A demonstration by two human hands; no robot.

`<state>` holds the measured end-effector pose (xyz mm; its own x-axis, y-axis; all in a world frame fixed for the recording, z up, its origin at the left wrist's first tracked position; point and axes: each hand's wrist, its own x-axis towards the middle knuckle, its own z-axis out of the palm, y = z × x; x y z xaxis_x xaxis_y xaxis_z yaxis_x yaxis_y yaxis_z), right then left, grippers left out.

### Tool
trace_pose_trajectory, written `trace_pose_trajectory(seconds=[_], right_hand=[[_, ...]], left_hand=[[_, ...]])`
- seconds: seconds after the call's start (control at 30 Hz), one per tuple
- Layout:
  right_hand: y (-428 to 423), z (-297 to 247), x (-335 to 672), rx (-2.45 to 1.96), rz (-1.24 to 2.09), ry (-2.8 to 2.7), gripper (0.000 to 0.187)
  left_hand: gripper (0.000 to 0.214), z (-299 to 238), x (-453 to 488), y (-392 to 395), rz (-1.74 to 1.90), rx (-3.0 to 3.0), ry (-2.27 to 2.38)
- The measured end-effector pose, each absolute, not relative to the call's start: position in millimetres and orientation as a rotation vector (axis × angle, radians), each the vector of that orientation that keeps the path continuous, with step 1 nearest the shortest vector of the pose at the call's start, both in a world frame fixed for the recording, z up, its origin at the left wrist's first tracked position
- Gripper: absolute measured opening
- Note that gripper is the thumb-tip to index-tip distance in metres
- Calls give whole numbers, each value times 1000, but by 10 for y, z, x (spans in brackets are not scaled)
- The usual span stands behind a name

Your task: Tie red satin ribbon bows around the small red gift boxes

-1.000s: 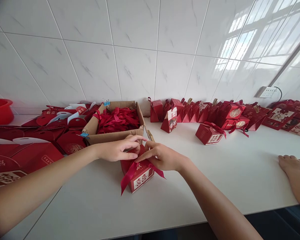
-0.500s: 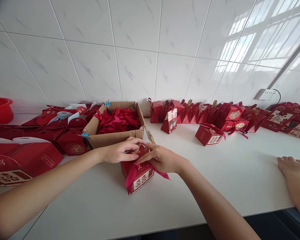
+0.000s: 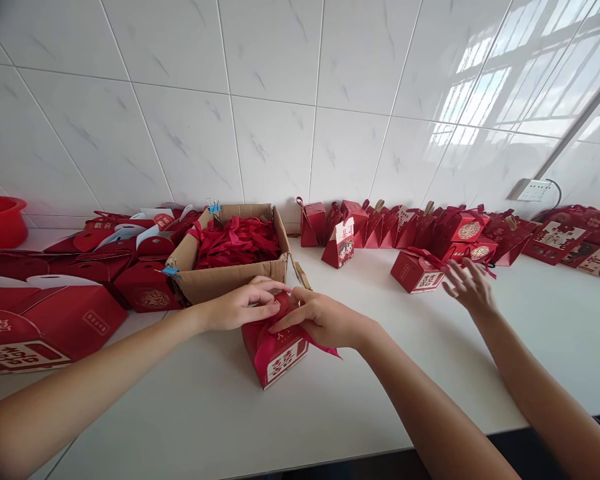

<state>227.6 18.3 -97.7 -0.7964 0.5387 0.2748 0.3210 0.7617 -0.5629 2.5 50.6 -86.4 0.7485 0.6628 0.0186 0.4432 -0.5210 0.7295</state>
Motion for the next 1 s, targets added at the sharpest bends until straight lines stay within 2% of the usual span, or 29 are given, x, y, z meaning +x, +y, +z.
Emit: trace_pose_trajectory(seconds=[0.17, 0.5, 1.0], right_hand=[[187, -1005, 2290, -689, 702, -2519, 44], [174, -974, 2295, -712, 713, -2573, 48], [145, -963, 2287, -792, 766, -2569, 44]], left_hand=[[23, -849, 22, 495, 447, 2141, 804], [37, -946, 60, 456, 557, 2113, 947], [36, -1034, 146, 354, 761, 2043, 1028]])
